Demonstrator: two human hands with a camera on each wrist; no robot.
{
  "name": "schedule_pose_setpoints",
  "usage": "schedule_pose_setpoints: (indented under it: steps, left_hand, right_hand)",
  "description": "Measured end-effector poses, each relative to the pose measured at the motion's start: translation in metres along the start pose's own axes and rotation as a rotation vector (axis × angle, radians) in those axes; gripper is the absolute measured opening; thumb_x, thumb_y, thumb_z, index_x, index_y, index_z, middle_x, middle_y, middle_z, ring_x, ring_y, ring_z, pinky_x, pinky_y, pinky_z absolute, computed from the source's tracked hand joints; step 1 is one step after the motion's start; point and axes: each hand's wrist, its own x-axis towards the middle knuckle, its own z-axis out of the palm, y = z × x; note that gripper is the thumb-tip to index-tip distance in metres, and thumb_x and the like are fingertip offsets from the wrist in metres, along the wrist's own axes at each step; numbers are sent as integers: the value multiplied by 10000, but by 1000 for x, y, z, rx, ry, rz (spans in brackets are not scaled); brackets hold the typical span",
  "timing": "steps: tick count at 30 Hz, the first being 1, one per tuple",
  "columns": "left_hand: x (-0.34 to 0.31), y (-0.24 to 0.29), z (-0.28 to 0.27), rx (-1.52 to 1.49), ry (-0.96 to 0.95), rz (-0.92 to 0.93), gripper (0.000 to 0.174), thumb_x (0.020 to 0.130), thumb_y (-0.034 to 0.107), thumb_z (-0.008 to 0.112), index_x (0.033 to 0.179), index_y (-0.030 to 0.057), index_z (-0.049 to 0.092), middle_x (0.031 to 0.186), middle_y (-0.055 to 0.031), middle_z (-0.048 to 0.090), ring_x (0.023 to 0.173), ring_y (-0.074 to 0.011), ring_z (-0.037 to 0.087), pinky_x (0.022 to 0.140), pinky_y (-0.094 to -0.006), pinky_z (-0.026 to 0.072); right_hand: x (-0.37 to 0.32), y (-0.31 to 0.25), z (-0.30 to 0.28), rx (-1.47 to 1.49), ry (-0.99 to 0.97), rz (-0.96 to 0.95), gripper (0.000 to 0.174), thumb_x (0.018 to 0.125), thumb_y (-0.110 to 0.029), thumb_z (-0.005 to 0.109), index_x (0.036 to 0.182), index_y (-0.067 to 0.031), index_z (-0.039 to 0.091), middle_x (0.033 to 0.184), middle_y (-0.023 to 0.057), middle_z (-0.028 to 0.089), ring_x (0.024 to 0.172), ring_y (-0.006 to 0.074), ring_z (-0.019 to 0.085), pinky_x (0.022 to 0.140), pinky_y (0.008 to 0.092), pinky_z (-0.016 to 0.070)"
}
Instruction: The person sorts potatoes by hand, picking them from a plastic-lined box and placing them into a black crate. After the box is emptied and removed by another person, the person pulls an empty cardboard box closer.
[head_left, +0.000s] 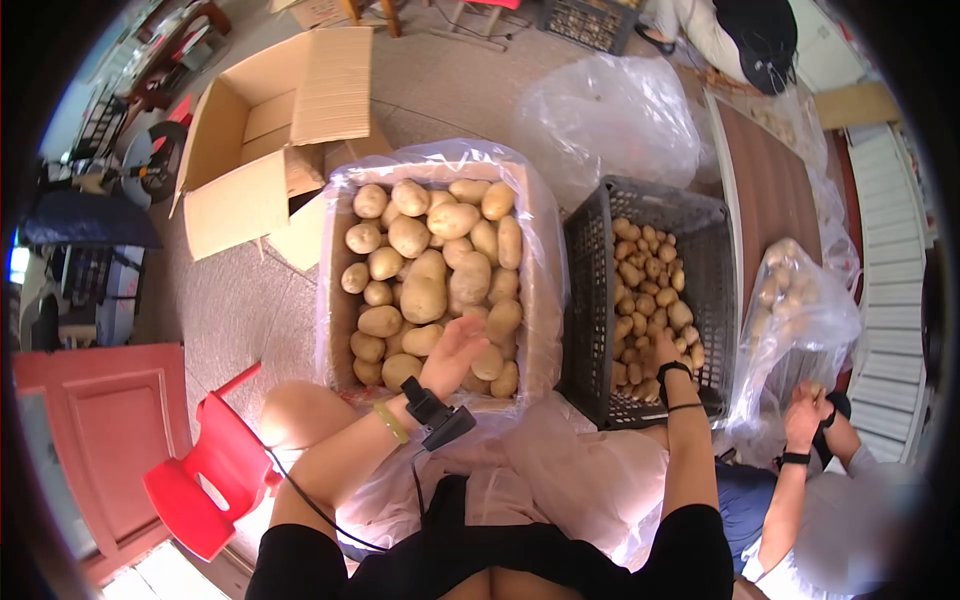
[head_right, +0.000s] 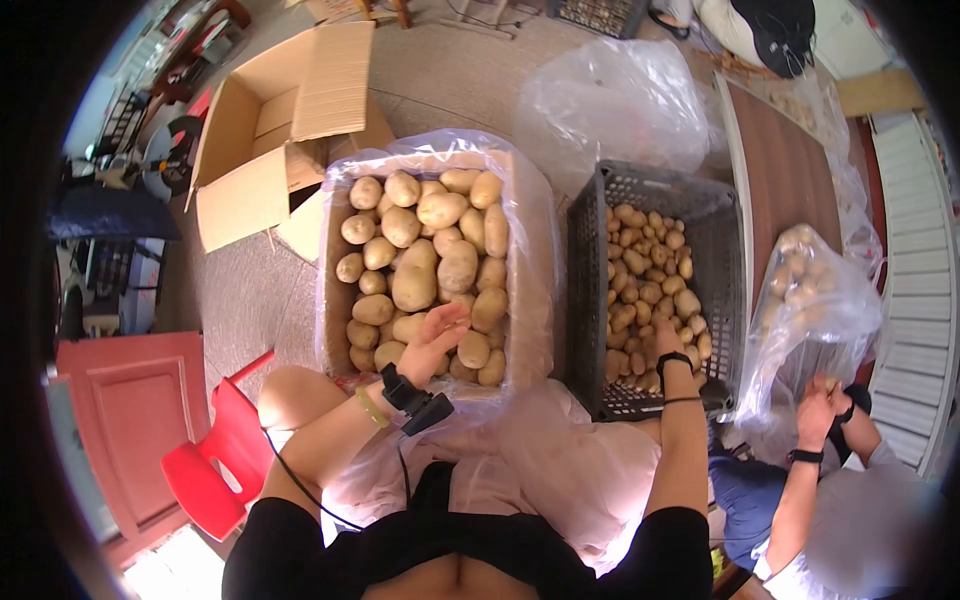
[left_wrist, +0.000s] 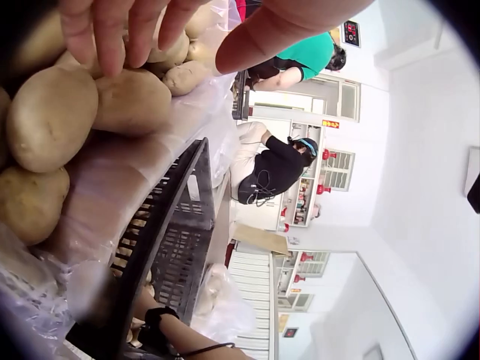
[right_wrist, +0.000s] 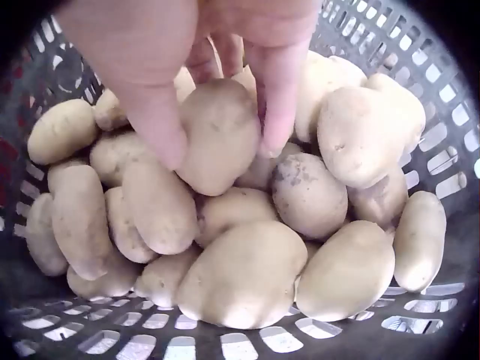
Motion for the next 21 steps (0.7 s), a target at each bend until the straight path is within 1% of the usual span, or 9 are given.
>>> schedule_pose_setpoints:
  steps: [1, 5, 7, 9, 12, 15, 17, 19, 21]
  left_hand:
    - [-1, -1, 0, -15, 13, 18, 393, 803, 123, 484, 1160, 44, 340, 1134, -73, 422, 1039, -158, 413, 844, -268, 333]
    - [-7, 2, 1, -35, -34, 112, 314, 816, 123, 467, 1107, 33, 391, 1073, -69, 474, 1002, -156, 441, 835, -246, 342]
    - [-13, 10, 2, 2, -130, -25, 305, 829, 156, 454, 1103, 34, 399, 1042, -78, 496, 974, -165, 466, 821, -263, 365]
    - [-14, 7, 4, -171, -177, -100, 378, 844, 299, 418, 1114, 36, 391, 1031, -95, 508, 959, -192, 486, 816, -293, 386]
    - [-34, 35, 9, -381, -374, -475, 572, 820, 517, 282, 1133, 47, 373, 1077, -130, 486, 968, -242, 489, 826, -373, 396]
    - [-51, 44, 5, -626, -482, -447, 578, 798, 556, 287, 1113, 80, 380, 973, -115, 525, 910, -215, 511, 768, -388, 430]
    - [-49, 32, -7, -735, -500, -439, 492, 842, 458, 295, 1144, 75, 361, 1038, -115, 492, 949, -238, 495, 799, -420, 411]
    - [-48, 30, -13, -555, 68, -166, 405, 861, 366, 328, 1125, 62, 375, 1057, -103, 464, 951, -223, 483, 775, -415, 428]
    - [-43, 18, -26, -290, 193, -1, 363, 866, 292, 352, 1133, 46, 368, 1102, -96, 422, 997, -195, 437, 820, -357, 396]
  right_hand:
    - [-13, -20, -25, 126, 45, 138, 441, 664, -160, 598, 1032, -16, 401, 1039, 207, 460, 983, 320, 454, 820, 336, 385]
    - [-31, -57, -75, 623, 435, -86, 429, 694, -189, 606, 1031, 11, 429, 966, 140, 521, 886, 241, 512, 779, 299, 395]
    - [-58, -102, -103, 1117, 333, -238, 426, 716, -135, 591, 1073, 14, 413, 998, 117, 507, 907, 198, 499, 785, 279, 393]
    - [-115, -168, -133, 1301, 131, -415, 406, 730, -65, 568, 1095, 11, 408, 1032, 104, 487, 944, 159, 471, 806, 265, 382]
    - [-179, -241, -136, 1188, 35, -732, 402, 716, -24, 561, 1090, -12, 413, 1094, 107, 447, 1004, 162, 435, 827, 270, 372]
    - [-219, -293, -141, 611, 115, -985, 402, 703, -4, 550, 1081, -19, 412, 1169, 116, 388, 1073, 182, 388, 847, 275, 356]
    - [-223, -307, -127, 670, 63, -949, 435, 725, 13, 518, 1133, -30, 374, 1202, 105, 361, 1094, 195, 372, 869, 277, 335]
    - [-211, -313, -104, 1220, -157, -718, 467, 760, 9, 481, 1192, -62, 317, 1232, 101, 322, 1098, 198, 368, 875, 276, 334]
    - [-202, -324, -92, 1297, -262, -690, 497, 795, -36, 461, 1238, -79, 242, 1246, 110, 296, 1093, 193, 370, 856, 272, 358]
